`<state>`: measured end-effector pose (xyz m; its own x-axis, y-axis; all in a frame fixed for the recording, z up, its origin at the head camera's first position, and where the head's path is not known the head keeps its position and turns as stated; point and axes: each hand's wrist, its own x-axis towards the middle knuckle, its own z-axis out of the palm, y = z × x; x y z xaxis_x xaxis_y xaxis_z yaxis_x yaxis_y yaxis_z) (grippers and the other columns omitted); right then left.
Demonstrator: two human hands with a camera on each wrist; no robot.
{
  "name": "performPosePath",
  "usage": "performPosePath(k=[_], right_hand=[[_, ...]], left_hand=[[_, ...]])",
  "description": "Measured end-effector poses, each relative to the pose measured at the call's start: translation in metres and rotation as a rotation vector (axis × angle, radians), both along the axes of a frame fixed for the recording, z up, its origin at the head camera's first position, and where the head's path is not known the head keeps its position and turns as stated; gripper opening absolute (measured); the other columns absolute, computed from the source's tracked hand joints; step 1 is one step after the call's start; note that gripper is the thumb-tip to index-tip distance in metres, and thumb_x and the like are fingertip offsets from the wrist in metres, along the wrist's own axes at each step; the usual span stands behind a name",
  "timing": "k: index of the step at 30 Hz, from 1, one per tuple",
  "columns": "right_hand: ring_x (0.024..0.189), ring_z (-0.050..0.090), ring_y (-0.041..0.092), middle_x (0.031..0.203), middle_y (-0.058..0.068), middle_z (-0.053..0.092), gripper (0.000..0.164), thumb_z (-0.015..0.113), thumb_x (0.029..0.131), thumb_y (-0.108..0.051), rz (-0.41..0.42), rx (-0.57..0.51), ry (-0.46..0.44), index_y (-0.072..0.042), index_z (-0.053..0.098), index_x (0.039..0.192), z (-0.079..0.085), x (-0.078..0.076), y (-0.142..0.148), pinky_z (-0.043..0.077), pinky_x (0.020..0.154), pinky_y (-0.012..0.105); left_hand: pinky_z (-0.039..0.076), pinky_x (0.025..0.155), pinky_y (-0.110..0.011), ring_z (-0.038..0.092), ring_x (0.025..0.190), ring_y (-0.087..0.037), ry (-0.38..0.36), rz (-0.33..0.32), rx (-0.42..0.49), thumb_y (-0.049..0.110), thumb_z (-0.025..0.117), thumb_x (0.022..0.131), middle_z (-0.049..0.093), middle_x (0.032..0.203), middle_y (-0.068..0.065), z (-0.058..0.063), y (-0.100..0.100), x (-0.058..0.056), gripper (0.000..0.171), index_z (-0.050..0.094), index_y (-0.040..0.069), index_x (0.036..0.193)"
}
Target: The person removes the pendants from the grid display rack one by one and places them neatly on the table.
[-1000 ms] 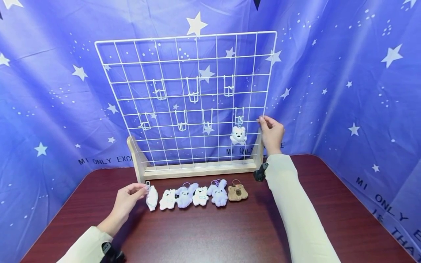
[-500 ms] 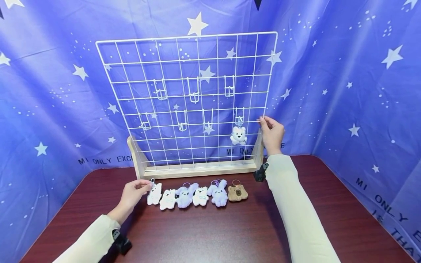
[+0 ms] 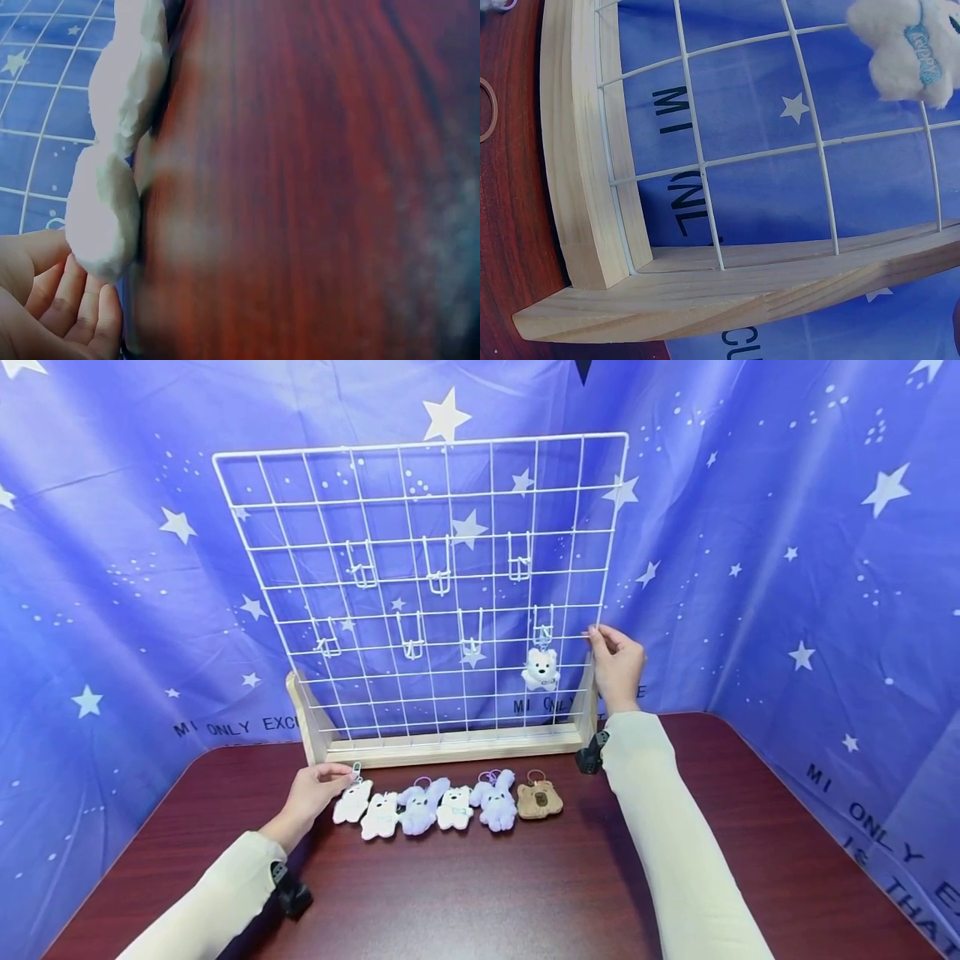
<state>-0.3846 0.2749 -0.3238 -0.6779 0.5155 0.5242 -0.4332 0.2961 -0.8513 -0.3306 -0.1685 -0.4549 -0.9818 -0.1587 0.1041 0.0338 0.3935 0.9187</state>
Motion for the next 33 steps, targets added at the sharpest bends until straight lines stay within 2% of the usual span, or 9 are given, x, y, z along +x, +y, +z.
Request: performPosePath(k=[6, 11, 15, 18, 24, 28, 33], right_hand=[[0.072, 0.061, -0.008, 0.082, -0.012, 0.071, 0.03, 0.066, 0.089, -0.022, -0.002, 0.003, 0.0, 0.002, 0.069, 0.107, 0.002, 0.001, -0.001, 0.047, 0.072, 0.01], [0.07, 0.06, -0.009, 0.075, -0.02, 0.066, 0.029, 0.066, 0.089, -0.02, -0.002, 0.003, 0.019, 0.003, 0.069, 0.106, 0.002, 0.0, 0.0, 0.046, 0.069, 0.008], [0.069, 0.06, -0.01, 0.071, -0.025, 0.062, 0.029, 0.066, 0.089, -0.019, 0.0, 0.005, 0.026, 0.004, 0.069, 0.106, 0.002, -0.001, 0.0, 0.046, 0.068, 0.008], [0.07, 0.06, -0.01, 0.073, -0.023, 0.064, 0.029, 0.066, 0.089, -0.019, -0.002, 0.009, 0.024, 0.004, 0.069, 0.106, 0.001, -0.001, 0.001, 0.046, 0.068, 0.008], [0.071, 0.06, -0.01, 0.078, -0.016, 0.068, 0.029, 0.066, 0.089, -0.022, -0.018, 0.025, 0.019, 0.002, 0.07, 0.106, 0.003, 0.001, 0.0, 0.045, 0.068, 0.009], [0.07, 0.059, -0.01, 0.075, -0.019, 0.066, 0.029, 0.066, 0.089, -0.021, -0.015, 0.014, 0.016, 0.002, 0.069, 0.106, 0.003, 0.001, -0.002, 0.045, 0.067, 0.008], [0.069, 0.06, -0.01, 0.072, -0.023, 0.064, 0.029, 0.066, 0.089, -0.018, -0.005, -0.005, 0.033, 0.005, 0.068, 0.106, 0.001, -0.001, -0.002, 0.046, 0.068, 0.008]], left_hand=[[0.045, 0.059, -0.017, 0.054, 0.06, -0.002, -0.019, -0.023, 0.037, -0.002, 0.07, 0.077, 0.068, 0.069, -0.001, -0.003, -0.003, -0.001, 0.018, 0.068, -0.011, 0.093], [0.047, 0.06, -0.018, 0.055, 0.06, -0.001, -0.016, -0.043, 0.06, -0.003, 0.07, 0.078, 0.07, 0.072, -0.007, -0.002, -0.005, -0.001, 0.021, 0.066, -0.014, 0.096], [0.046, 0.061, -0.016, 0.056, 0.063, 0.001, 0.003, -0.056, 0.081, -0.001, 0.07, 0.08, 0.071, 0.077, -0.008, 0.006, -0.002, 0.0, 0.023, 0.066, -0.013, 0.098], [0.047, 0.064, -0.015, 0.057, 0.068, 0.001, 0.031, -0.089, 0.073, 0.001, 0.07, 0.081, 0.072, 0.083, -0.009, 0.019, 0.007, 0.002, 0.023, 0.067, -0.011, 0.1], [0.047, 0.068, -0.017, 0.059, 0.074, -0.003, 0.153, -0.215, 0.058, 0.001, 0.07, 0.081, 0.071, 0.091, -0.018, 0.056, 0.04, 0.008, 0.02, 0.068, -0.009, 0.098], [0.049, 0.071, -0.019, 0.062, 0.077, -0.005, 0.194, -0.279, 0.071, 0.002, 0.071, 0.081, 0.071, 0.091, -0.016, 0.076, 0.068, 0.01, 0.017, 0.07, -0.006, 0.097], [0.052, 0.077, -0.025, 0.065, 0.081, -0.012, 0.231, -0.341, 0.136, 0.005, 0.072, 0.082, 0.071, 0.094, -0.016, 0.096, 0.106, 0.01, 0.019, 0.07, -0.004, 0.098]])
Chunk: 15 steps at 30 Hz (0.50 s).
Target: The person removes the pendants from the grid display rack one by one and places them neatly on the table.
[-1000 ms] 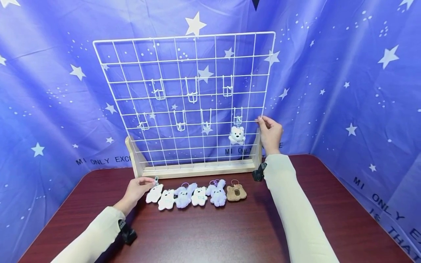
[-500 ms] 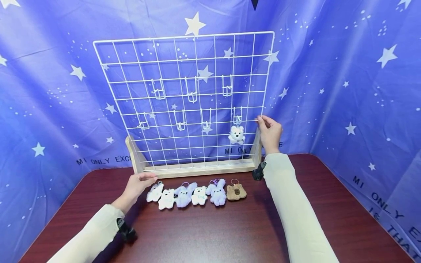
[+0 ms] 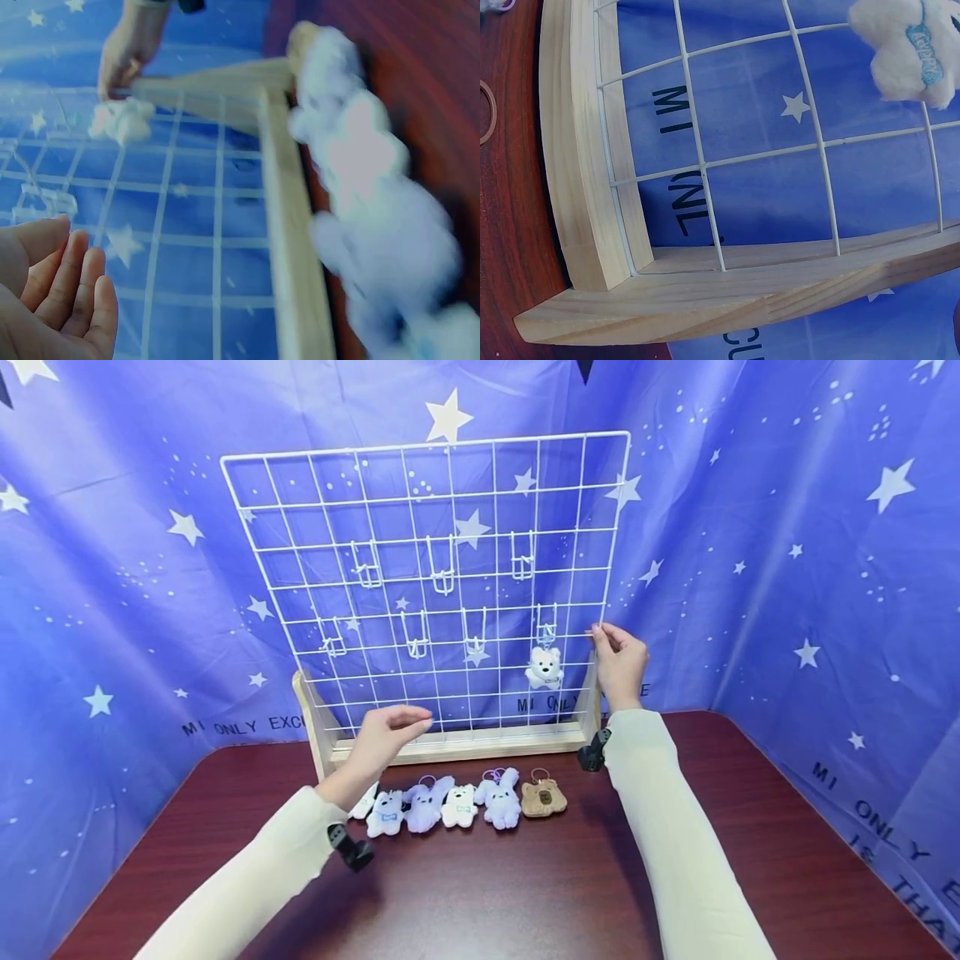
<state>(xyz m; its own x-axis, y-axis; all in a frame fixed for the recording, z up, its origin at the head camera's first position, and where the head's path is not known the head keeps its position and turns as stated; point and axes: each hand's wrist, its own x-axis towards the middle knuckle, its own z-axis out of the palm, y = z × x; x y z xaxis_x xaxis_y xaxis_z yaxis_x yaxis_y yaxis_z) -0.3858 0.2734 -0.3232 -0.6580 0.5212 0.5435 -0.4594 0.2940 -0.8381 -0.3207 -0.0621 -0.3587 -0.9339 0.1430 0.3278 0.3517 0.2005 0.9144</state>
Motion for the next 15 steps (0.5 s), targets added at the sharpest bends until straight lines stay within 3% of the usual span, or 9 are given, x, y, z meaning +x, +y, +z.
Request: performPosePath(k=[7, 15], right_hand=[[0.069, 0.06, -0.011, 0.07, -0.027, 0.061, 0.03, 0.066, 0.088, -0.019, -0.002, -0.002, -0.003, 0.005, 0.068, 0.107, -0.001, 0.002, 0.0, 0.046, 0.069, 0.007], [0.068, 0.059, -0.011, 0.069, -0.028, 0.06, 0.031, 0.067, 0.088, -0.021, -0.017, 0.008, -0.014, 0.004, 0.069, 0.107, 0.0, 0.0, 0.0, 0.046, 0.068, 0.008]], left_hand=[[0.051, 0.079, -0.027, 0.067, 0.085, -0.015, 0.013, -0.044, 0.054, 0.01, 0.072, 0.082, 0.072, 0.096, -0.012, 0.022, 0.048, -0.003, 0.021, 0.071, 0.0, 0.101], [0.051, 0.081, -0.024, 0.067, 0.087, -0.014, 0.01, -0.063, 0.128, 0.01, 0.071, 0.083, 0.072, 0.096, -0.009, 0.035, 0.087, -0.007, 0.019, 0.071, 0.003, 0.101]])
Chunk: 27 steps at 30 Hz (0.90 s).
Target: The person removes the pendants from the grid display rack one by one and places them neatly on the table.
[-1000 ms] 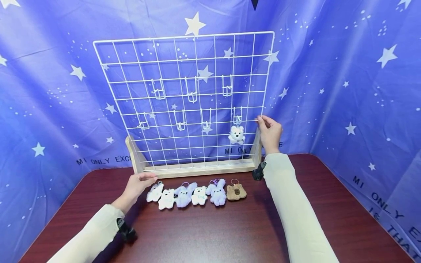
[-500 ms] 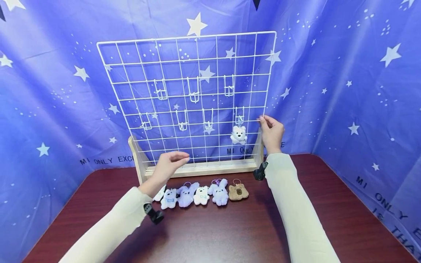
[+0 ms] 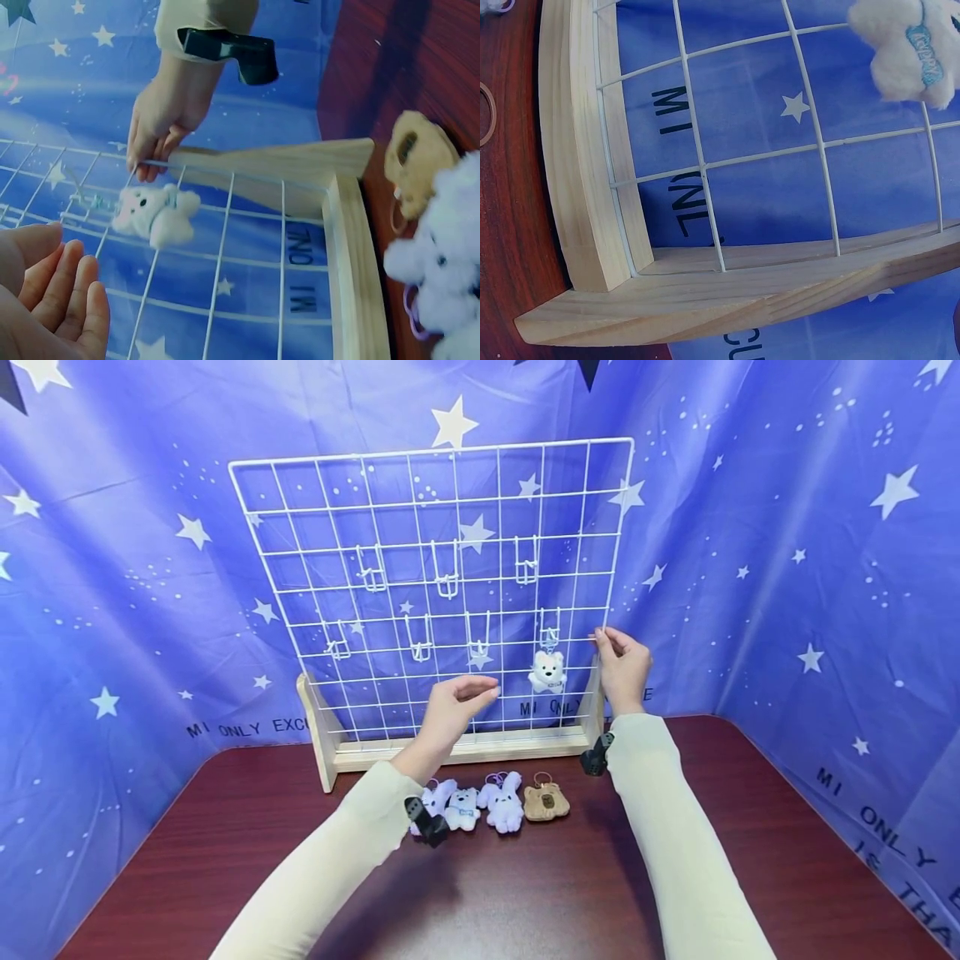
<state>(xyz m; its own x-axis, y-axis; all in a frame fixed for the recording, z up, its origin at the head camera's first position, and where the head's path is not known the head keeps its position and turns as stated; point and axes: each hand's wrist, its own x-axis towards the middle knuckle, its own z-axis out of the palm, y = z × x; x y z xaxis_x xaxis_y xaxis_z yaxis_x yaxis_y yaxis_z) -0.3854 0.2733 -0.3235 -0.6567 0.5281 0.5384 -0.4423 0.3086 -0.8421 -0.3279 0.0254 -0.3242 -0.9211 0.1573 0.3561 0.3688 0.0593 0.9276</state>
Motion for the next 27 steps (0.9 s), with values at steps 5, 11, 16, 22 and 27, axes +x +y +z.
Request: performPosePath(k=[5, 11, 16, 22, 27], right_hand=[[0.068, 0.059, -0.012, 0.069, -0.03, 0.06, 0.031, 0.067, 0.088, -0.02, 0.004, -0.002, 0.005, 0.004, 0.068, 0.107, -0.001, 0.0, 0.003, 0.046, 0.068, 0.008], [0.069, 0.059, -0.011, 0.072, -0.025, 0.062, 0.03, 0.067, 0.088, -0.022, -0.008, 0.011, -0.008, 0.002, 0.069, 0.106, -0.002, 0.002, 0.004, 0.046, 0.068, 0.008], [0.069, 0.06, -0.01, 0.076, -0.019, 0.066, 0.03, 0.067, 0.088, -0.021, -0.009, 0.005, -0.002, 0.002, 0.07, 0.106, -0.002, 0.002, 0.004, 0.046, 0.068, 0.008], [0.069, 0.06, -0.01, 0.08, -0.011, 0.07, 0.028, 0.067, 0.088, -0.02, -0.012, 0.007, -0.004, 0.002, 0.07, 0.106, -0.001, 0.002, 0.003, 0.046, 0.067, 0.008], [0.07, 0.06, -0.01, 0.083, -0.01, 0.071, 0.031, 0.067, 0.088, -0.023, 0.001, 0.014, -0.02, 0.001, 0.07, 0.107, 0.001, 0.001, 0.002, 0.046, 0.067, 0.008]], left_hand=[[0.051, 0.076, -0.022, 0.066, 0.083, -0.011, 0.014, 0.015, 0.032, 0.009, 0.071, 0.083, 0.072, 0.094, -0.008, 0.005, 0.025, -0.006, 0.019, 0.071, 0.003, 0.1], [0.051, 0.074, -0.02, 0.066, 0.08, -0.012, 0.075, 0.043, 0.06, 0.005, 0.071, 0.082, 0.072, 0.091, -0.011, 0.01, 0.051, -0.012, 0.019, 0.07, -0.002, 0.1], [0.05, 0.071, -0.017, 0.067, 0.079, -0.012, 0.121, 0.113, 0.014, 0.006, 0.071, 0.082, 0.073, 0.09, -0.009, 0.013, 0.069, -0.017, 0.017, 0.071, 0.001, 0.098], [0.049, 0.07, -0.016, 0.067, 0.08, -0.014, 0.157, 0.2, -0.014, 0.008, 0.072, 0.082, 0.073, 0.091, -0.007, 0.02, 0.084, -0.023, 0.019, 0.072, 0.001, 0.099], [0.049, 0.071, -0.018, 0.066, 0.081, -0.019, 0.2, 0.254, -0.034, 0.007, 0.072, 0.081, 0.073, 0.091, -0.008, 0.023, 0.088, -0.029, 0.019, 0.071, 0.001, 0.099]])
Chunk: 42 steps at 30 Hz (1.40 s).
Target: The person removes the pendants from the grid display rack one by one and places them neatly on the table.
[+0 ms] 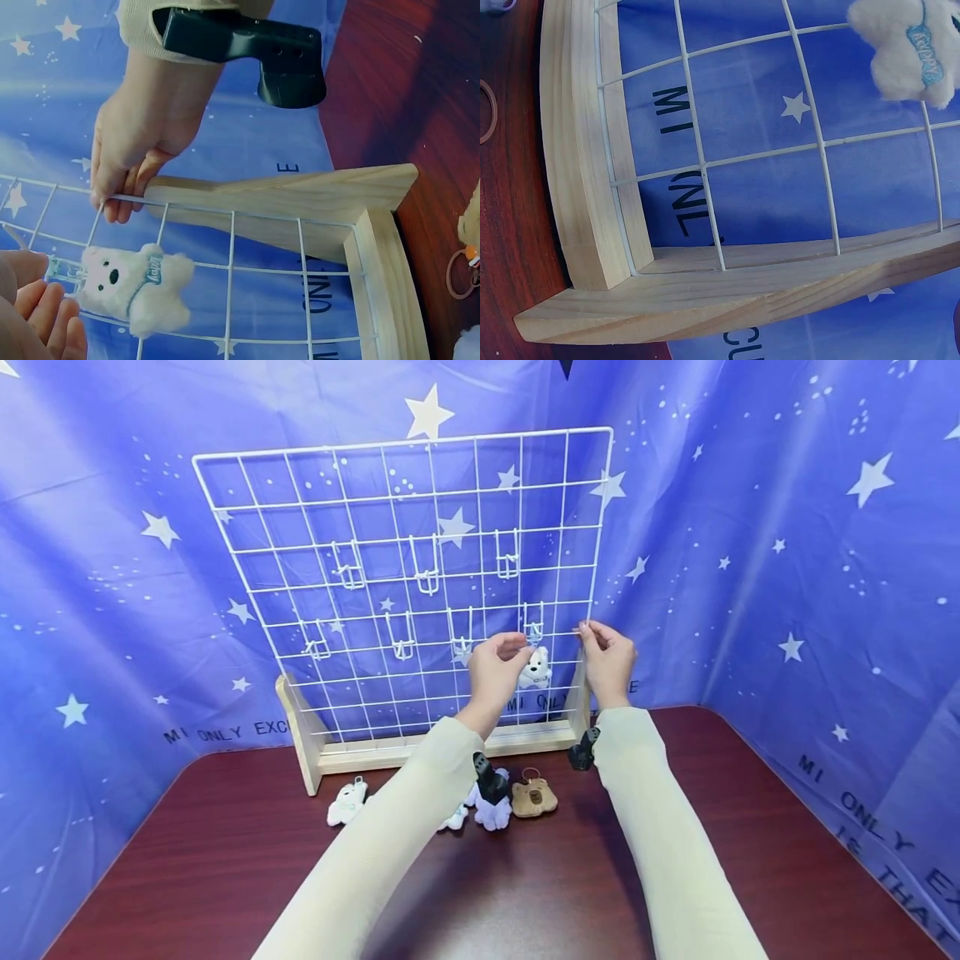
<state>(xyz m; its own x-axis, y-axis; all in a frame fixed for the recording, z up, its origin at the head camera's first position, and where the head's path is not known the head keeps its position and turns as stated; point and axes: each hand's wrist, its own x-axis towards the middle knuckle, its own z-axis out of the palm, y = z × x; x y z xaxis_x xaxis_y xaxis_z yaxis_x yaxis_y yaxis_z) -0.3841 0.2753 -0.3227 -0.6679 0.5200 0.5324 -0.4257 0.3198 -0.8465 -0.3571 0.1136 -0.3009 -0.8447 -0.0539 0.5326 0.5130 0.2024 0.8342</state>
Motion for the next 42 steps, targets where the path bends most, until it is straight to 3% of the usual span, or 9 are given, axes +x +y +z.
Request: performPosePath(k=[4, 10, 16, 25, 29, 42], right_hand=[[0.07, 0.06, -0.01, 0.082, -0.009, 0.07, 0.029, 0.067, 0.088, -0.022, -0.005, 0.002, 0.015, 0.001, 0.07, 0.105, 0.001, -0.001, -0.002, 0.045, 0.067, 0.008], [0.07, 0.059, -0.009, 0.075, -0.018, 0.066, 0.029, 0.067, 0.088, -0.023, -0.006, 0.003, 0.024, 0.002, 0.07, 0.104, 0.0, -0.002, -0.001, 0.045, 0.066, 0.009], [0.07, 0.06, -0.01, 0.073, -0.022, 0.064, 0.03, 0.067, 0.088, -0.023, -0.003, 0.001, 0.02, 0.002, 0.07, 0.105, -0.001, -0.003, 0.0, 0.045, 0.067, 0.009], [0.071, 0.059, -0.009, 0.082, -0.01, 0.071, 0.03, 0.066, 0.089, -0.024, -0.017, 0.002, -0.007, 0.0, 0.071, 0.106, -0.001, -0.003, 0.0, 0.046, 0.069, 0.01], [0.072, 0.059, -0.008, 0.086, -0.003, 0.072, 0.03, 0.066, 0.089, -0.025, -0.021, 0.007, -0.014, -0.001, 0.071, 0.106, -0.001, -0.003, 0.0, 0.046, 0.069, 0.01], [0.071, 0.06, -0.01, 0.078, -0.015, 0.068, 0.03, 0.067, 0.088, -0.023, -0.012, -0.004, 0.006, 0.001, 0.07, 0.105, -0.001, -0.002, -0.001, 0.046, 0.069, 0.009]], left_hand=[[0.049, 0.07, -0.018, 0.067, 0.082, -0.017, -0.001, 0.025, -0.03, 0.009, 0.072, 0.082, 0.073, 0.092, -0.006, 0.001, 0.002, -0.005, 0.019, 0.071, 0.002, 0.1], [0.048, 0.07, -0.02, 0.067, 0.08, -0.015, -0.015, 0.081, -0.078, 0.014, 0.073, 0.081, 0.073, 0.092, -0.002, 0.005, 0.008, -0.009, 0.018, 0.072, 0.008, 0.098], [0.047, 0.067, -0.018, 0.066, 0.077, -0.014, -0.031, 0.111, -0.076, 0.013, 0.074, 0.081, 0.073, 0.09, -0.002, 0.004, 0.014, -0.012, 0.016, 0.072, 0.008, 0.096], [0.046, 0.063, -0.016, 0.066, 0.072, -0.012, -0.028, 0.158, -0.059, 0.015, 0.075, 0.08, 0.073, 0.083, -0.002, 0.003, 0.02, -0.012, 0.011, 0.072, 0.008, 0.089], [0.045, 0.063, -0.015, 0.065, 0.07, -0.011, -0.037, 0.159, -0.049, 0.016, 0.075, 0.08, 0.072, 0.081, -0.002, 0.004, 0.021, -0.012, 0.01, 0.072, 0.008, 0.087], [0.044, 0.062, -0.014, 0.065, 0.07, -0.011, -0.023, 0.095, -0.075, 0.015, 0.073, 0.082, 0.073, 0.079, -0.003, 0.005, 0.013, -0.009, 0.009, 0.074, 0.008, 0.088]])
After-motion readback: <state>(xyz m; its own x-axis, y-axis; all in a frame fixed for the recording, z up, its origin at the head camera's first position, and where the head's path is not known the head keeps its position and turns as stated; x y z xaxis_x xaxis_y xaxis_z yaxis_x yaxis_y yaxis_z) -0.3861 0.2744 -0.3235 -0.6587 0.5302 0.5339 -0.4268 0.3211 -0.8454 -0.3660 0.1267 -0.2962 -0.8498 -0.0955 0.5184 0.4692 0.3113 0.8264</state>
